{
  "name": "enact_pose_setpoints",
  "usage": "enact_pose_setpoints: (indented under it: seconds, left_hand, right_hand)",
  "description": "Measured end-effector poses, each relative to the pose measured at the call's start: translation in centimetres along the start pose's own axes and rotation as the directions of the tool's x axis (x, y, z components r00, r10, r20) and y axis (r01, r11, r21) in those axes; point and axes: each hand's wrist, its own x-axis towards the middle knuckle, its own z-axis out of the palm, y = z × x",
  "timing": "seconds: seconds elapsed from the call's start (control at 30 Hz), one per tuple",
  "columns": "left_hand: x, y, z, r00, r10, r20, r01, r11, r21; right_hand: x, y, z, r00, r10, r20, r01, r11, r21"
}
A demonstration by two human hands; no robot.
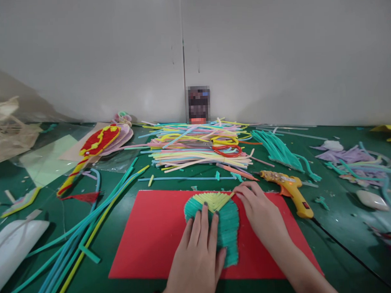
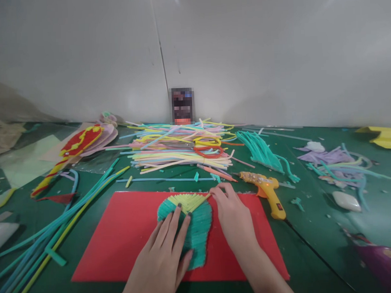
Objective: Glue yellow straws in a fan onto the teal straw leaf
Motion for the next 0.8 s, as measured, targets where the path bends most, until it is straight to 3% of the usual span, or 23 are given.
enact_pose_setpoints:
  seconds: [0.4, 0.8]
  left_hand:
    - [0.0, 0.0, 0.0, 1.000, 0.007, -0.001, -0.007, 1.000, 0.022]
    - [-0.1, 0.0, 0.2, 0.999, 0.037, 0.033, -0.038, 0.998, 0.046]
  right_hand:
    - [-0.4, -0.6, -1.1, 0.998, 0.059, 0.015, -0.060, 0.995, 0.080]
    - [-0.2, -0.5, -1.2, 0.994, 0.002, 0.109, -0.048, 0.907, 0.419]
